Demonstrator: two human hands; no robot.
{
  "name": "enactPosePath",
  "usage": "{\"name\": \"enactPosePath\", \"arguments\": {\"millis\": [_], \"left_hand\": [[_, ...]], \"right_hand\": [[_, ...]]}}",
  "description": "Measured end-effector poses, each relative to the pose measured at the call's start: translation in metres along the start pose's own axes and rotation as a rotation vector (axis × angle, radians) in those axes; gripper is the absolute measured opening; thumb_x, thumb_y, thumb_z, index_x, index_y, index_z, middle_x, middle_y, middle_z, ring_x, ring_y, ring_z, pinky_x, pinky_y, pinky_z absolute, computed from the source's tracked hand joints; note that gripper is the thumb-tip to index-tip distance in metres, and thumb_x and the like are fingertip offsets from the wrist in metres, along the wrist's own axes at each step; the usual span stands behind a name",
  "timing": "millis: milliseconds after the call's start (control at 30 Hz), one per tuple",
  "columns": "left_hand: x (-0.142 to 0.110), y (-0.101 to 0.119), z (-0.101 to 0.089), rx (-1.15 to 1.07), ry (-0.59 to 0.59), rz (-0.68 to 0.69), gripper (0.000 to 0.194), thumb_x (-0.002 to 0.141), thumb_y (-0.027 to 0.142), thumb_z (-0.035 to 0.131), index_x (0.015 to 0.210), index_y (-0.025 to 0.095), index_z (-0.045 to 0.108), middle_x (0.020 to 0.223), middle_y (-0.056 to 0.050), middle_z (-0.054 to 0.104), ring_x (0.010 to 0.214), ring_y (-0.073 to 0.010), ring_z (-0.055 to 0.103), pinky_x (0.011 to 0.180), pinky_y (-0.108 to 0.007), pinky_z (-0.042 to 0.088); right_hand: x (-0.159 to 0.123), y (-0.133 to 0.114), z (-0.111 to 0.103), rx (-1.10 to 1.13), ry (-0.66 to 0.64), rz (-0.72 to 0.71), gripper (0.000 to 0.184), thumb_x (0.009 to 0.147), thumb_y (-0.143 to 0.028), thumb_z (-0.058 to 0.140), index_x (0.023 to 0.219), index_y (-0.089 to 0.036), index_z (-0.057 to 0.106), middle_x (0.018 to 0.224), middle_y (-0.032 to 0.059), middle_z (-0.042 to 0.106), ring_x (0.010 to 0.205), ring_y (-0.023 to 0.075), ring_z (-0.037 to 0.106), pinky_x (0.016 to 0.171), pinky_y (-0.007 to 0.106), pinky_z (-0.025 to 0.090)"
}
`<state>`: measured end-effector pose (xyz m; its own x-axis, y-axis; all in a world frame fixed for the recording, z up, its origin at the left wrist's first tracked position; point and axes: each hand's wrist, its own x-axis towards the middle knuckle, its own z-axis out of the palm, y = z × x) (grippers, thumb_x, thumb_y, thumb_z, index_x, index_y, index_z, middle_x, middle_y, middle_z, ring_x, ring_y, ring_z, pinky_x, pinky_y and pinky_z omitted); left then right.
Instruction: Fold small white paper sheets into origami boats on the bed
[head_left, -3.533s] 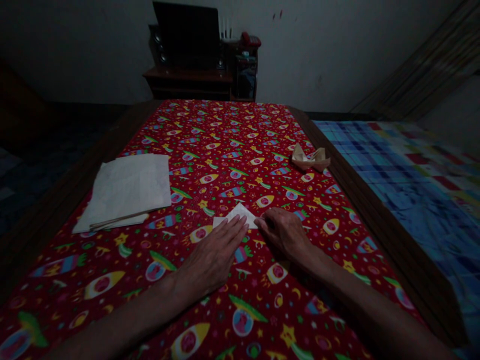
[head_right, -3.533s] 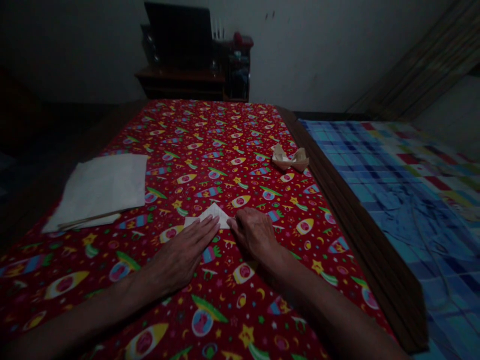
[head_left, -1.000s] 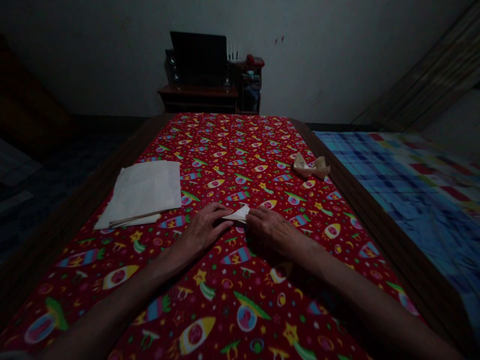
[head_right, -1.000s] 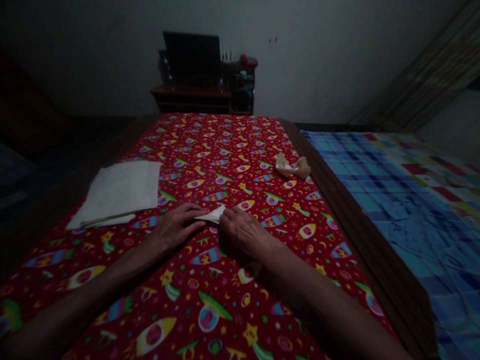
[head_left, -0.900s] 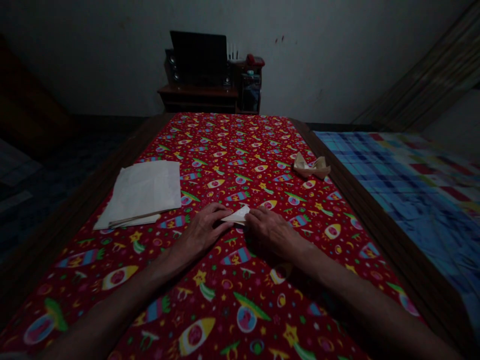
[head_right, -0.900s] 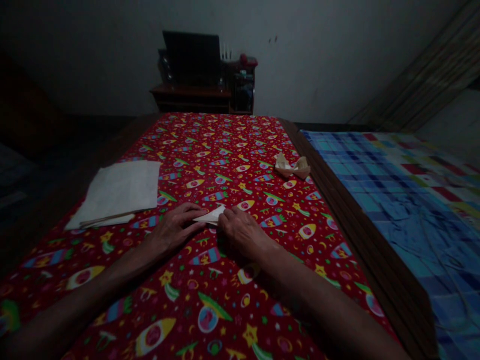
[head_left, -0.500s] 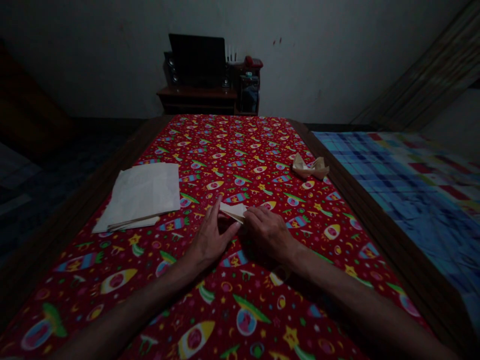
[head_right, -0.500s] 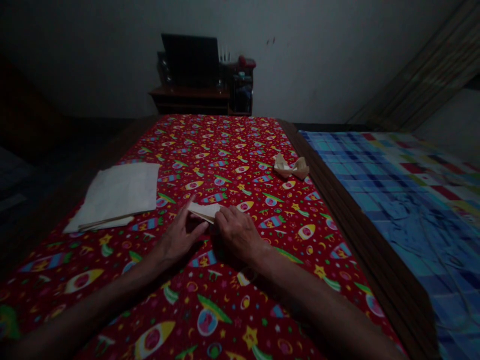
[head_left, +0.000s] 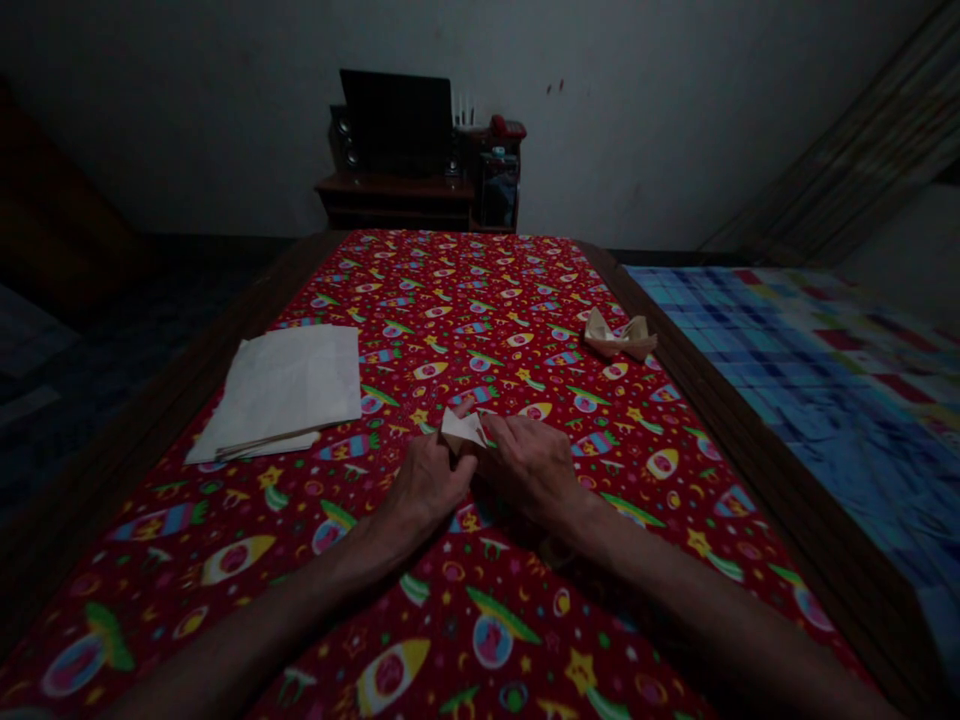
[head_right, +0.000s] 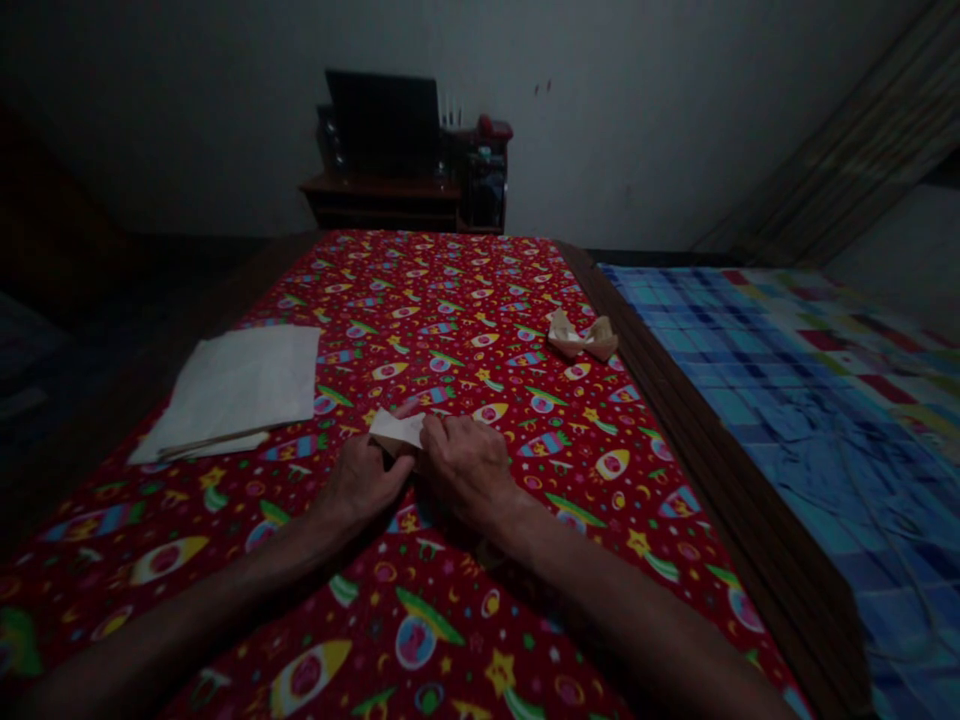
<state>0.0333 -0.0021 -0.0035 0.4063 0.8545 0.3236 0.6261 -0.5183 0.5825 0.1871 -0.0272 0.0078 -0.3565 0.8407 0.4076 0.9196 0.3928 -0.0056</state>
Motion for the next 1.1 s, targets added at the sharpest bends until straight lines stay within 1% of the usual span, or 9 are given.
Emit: {"name": "enactPosePath", "arguments": {"millis": [100,233,300,467,567,633,733,900,1100], "left_hand": [[-0.001,0.006,-0.002,-0.048,0.063,-0.081,0.037,0.068,0.013,0.054,0.103,0.020,0.065,0.083,-0.003,0.072,0.074,-0.0201,0.066,0.070,-0.029,0.053],[0.001,0.009,-0.010,-0.073,0.041,-0.110,0.051,0.068,0.011,0.053,0.117,0.022,0.059,0.074,0.001,0.070,0.061,-0.0154,0.064,0.058,-0.023,0.049],[0.001,0.007,-0.015,-0.075,0.057,-0.080,0.047,0.072,0.012,0.050,0.116,0.021,0.060,0.077,0.000,0.071,0.062,-0.0149,0.064,0.059,-0.022,0.049],[0.001,-0.007,-0.019,-0.179,0.009,0.081,0.048,0.070,0.016,0.057,0.118,0.018,0.059,0.105,-0.007,0.068,0.090,-0.0209,0.064,0.076,-0.029,0.051],[0.001,-0.011,-0.016,-0.149,0.005,0.060,0.037,0.071,0.018,0.059,0.108,0.017,0.065,0.099,-0.007,0.070,0.085,-0.0210,0.065,0.074,-0.030,0.051],[0.002,-0.010,-0.013,-0.131,0.008,0.039,0.027,0.075,0.019,0.058,0.100,0.016,0.069,0.094,-0.007,0.071,0.081,-0.0200,0.066,0.073,-0.029,0.051],[0.002,-0.008,-0.007,-0.127,0.014,0.056,0.028,0.075,0.014,0.055,0.100,0.017,0.068,0.094,-0.006,0.070,0.082,-0.0188,0.065,0.074,-0.028,0.051],[-0.003,-0.016,-0.005,0.095,-0.015,0.101,0.049,0.067,-0.001,0.044,0.106,0.021,0.064,0.093,-0.003,0.065,0.081,-0.0168,0.062,0.071,-0.026,0.052],[-0.014,-0.018,-0.016,0.293,-0.143,0.209,0.039,0.080,0.007,0.049,0.115,0.020,0.059,0.096,-0.006,0.058,0.087,-0.0205,0.058,0.075,-0.031,0.051]], "right_hand": [[0.002,-0.002,-0.003,-0.050,-0.097,0.025,0.011,0.088,-0.022,0.048,0.090,-0.017,0.057,0.074,0.0055,0.065,0.066,0.0179,0.058,0.054,0.028,0.029],[0.002,0.002,-0.003,-0.010,-0.159,0.061,0.008,0.083,-0.016,0.050,0.089,-0.016,0.055,0.075,0.0067,0.067,0.065,0.0170,0.059,0.052,0.027,0.026],[0.001,0.006,-0.003,0.066,-0.138,0.067,0.011,0.081,-0.016,0.051,0.092,-0.016,0.054,0.076,0.0065,0.067,0.065,0.0162,0.059,0.052,0.025,0.027],[-0.003,0.006,0.002,0.271,-0.122,-0.002,0.010,0.079,-0.015,0.047,0.088,-0.016,0.052,0.073,0.0036,0.065,0.059,0.0128,0.056,0.053,0.022,0.031],[-0.003,0.003,0.003,0.240,-0.150,0.043,0.014,0.081,-0.018,0.048,0.094,-0.015,0.054,0.074,0.0042,0.066,0.061,0.0141,0.057,0.053,0.023,0.031],[-0.002,0.001,0.002,0.167,-0.174,0.067,0.026,0.082,-0.023,0.050,0.105,-0.013,0.053,0.080,0.0070,0.067,0.065,0.0166,0.058,0.053,0.024,0.029],[0.002,0.001,0.001,0.079,-0.236,0.086,0.031,0.082,-0.023,0.051,0.111,-0.011,0.053,0.084,0.0097,0.068,0.067,0.0181,0.059,0.051,0.026,0.024],[0.000,0.004,0.001,0.037,-0.303,0.118,0.014,0.083,-0.019,0.049,0.093,-0.017,0.059,0.078,0.0061,0.065,0.064,0.0160,0.055,0.050,0.027,0.022],[-0.017,0.011,0.008,-0.011,-0.187,0.009,0.015,0.088,-0.018,0.046,0.095,-0.020,0.060,0.085,0.0057,0.061,0.072,0.0162,0.052,0.055,0.024,0.029]]}}
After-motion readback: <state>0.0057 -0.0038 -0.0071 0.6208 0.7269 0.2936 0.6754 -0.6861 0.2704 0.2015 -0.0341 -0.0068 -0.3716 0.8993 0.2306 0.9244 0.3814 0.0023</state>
